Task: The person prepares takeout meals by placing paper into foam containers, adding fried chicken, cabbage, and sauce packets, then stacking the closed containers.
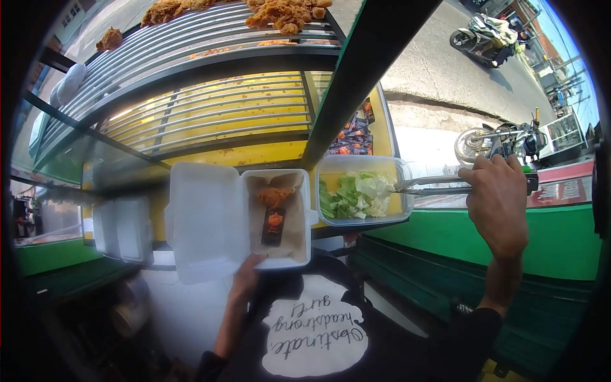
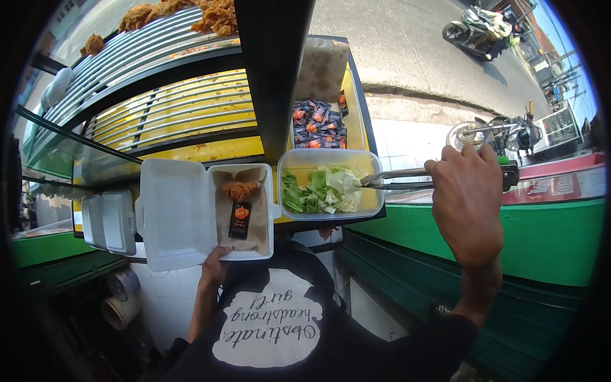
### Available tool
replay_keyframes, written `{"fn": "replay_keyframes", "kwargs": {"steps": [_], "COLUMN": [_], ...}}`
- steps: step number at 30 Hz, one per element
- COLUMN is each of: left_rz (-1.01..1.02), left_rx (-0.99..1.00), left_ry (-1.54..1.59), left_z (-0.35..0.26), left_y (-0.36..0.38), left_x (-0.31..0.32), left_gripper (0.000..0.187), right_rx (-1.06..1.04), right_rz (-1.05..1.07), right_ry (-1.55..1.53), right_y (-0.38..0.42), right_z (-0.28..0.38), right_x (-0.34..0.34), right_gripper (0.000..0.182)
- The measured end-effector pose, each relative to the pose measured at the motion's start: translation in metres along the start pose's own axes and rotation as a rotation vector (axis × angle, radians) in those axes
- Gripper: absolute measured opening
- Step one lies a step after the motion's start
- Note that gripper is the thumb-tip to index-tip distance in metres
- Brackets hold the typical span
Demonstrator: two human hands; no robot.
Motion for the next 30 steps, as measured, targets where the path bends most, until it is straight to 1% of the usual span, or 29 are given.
{"fn": "replay_keyframes", "kwargs": {"steps": [1, 2, 3, 4, 5, 6, 7, 8, 9, 10, 12, 13, 14, 16, 17, 18, 19, 20, 22, 24, 26, 27, 29, 30], "left_rz": [-0.008, 0.029, 0.065, 0.057, 0.016, -0.027, -0.038, -0.01, 0.012, -0.014, 0.043, 0.042, 0.033, 0.038, 0.032, 0.052, 0.071, 0.067, 0.089, 0.071, 0.053, 0.053, 0.058, 0.035], "left_rx": [-0.005, -0.134, -0.253, -0.256, 0.02, 0.291, 0.28, 0.094, -0.089, -0.09, 0.0, -0.229, -0.233, -0.045, -0.048, -0.229, -0.409, -0.408, 0.014, 0.028, 0.037, 0.016, -0.005, 0.043], "left_ry": [0.001, 0.121, 0.243, 0.247, 0.049, -0.152, -0.15, 0.018, 0.185, 0.178, 0.102, 0.237, 0.237, 0.068, 0.064, 0.169, 0.274, 0.274, 0.0, -0.02, -0.042, -0.029, -0.015, -0.053], "left_z": [0.001, 0.01, 0.019, 0.025, 0.021, 0.014, 0.007, 0.002, 0.001, 0.0, -0.007, -0.003, -0.001, -0.003, -0.005, -0.001, 0.004, 0.003, -0.012, 0.0, -0.001, -0.003, -0.001, 0.002], "left_y": [-0.002, -0.005, -0.007, -0.007, -0.006, -0.002, -0.001, -0.001, 0.0, 0.001, 0.002, -0.003, -0.001, 0.003, 0.001, -0.002, -0.003, 0.001, 0.008, 0.008, 0.009, 0.008, 0.007, 0.006], "left_x": [0.0, 0.003, 0.007, 0.008, 0.006, 0.004, 0.004, 0.007, 0.01, 0.007, 0.008, 0.012, 0.011, 0.01, 0.008, 0.009, 0.01, 0.008, 0.004, -0.005, -0.001, -0.001, 0.001, 0.001], "left_gripper": [0.008, 0.011, 0.02, 0.02, 0.013, 0.017, 0.017, 0.016, 0.015, 0.015, 0.011, 0.012, 0.012, 0.015, 0.015, 0.018, 0.021, 0.021, 0.025, 0.027, 0.029, 0.027, 0.026, 0.024], "right_rx": [0.037, 0.074, 0.072, 0.086, 0.1, 0.089, 0.079, 0.063, 0.07, 0.056, -0.078, -0.113, -0.12, -0.202, -0.245, -0.248, -0.305, -0.362, -0.396, -0.424, -0.417, -0.418, -0.345, -0.342], "right_rz": [-0.031, -0.06, -0.07, -0.117, -0.163, -0.166, -0.181, -0.196, -0.156, -0.17, -0.276, -0.26, -0.262, -0.178, -0.163, -0.165, -0.097, -0.029, 0.007, 0.045, 0.074, 0.076, -0.043, -0.037], "right_ry": [-0.038, -0.078, -0.081, -0.116, -0.151, -0.152, -0.208, -0.268, -0.358, -0.377, -0.466, -0.513, -0.519, -0.552, -0.58, -0.583, -0.593, -0.603, -0.593, -0.583, -0.523, -0.527, -0.562, -0.561], "right_y": [0.005, 0.01, 0.017, 0.022, 0.027, 0.03, 0.033, 0.035, 0.036, 0.039, 0.037, 0.035, 0.032, 0.023, 0.018, 0.013, 0.008, 0.005, -0.001, -0.002, -0.002, -0.001, 0.004, 0.01], "right_z": [-0.006, -0.011, -0.013, -0.017, -0.02, -0.024, -0.027, -0.029, -0.031, -0.026, -0.014, -0.01, -0.003, 0.02, 0.03, 0.039, 0.05, 0.061, 0.079, 0.096, 0.092, 0.088, 0.071, 0.062], "right_x": [-0.009, -0.017, -0.021, -0.028, -0.033, -0.037, -0.04, -0.043, -0.043, -0.044, -0.054, -0.051, -0.05, -0.047, -0.041, -0.036, -0.03, -0.024, -0.012, -0.016, -0.017, -0.018, -0.025, -0.026], "right_gripper": [0.015, 0.02, 0.02, 0.026, 0.033, 0.033, 0.036, 0.039, 0.041, 0.041, 0.043, 0.045, 0.045, 0.048, 0.044, 0.044, 0.041, 0.039, 0.038, 0.038, 0.045, 0.045, 0.043, 0.043]}}
Point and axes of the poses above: each hand's wrist, its own y-axis away from the middle knuckle, its own x-axis out of the palm, z = x × y, the point moved 4 cm from there along -y, towards the middle knuckle, and after that the axes turned 3 degrees about -z, right-handed, at the moved point
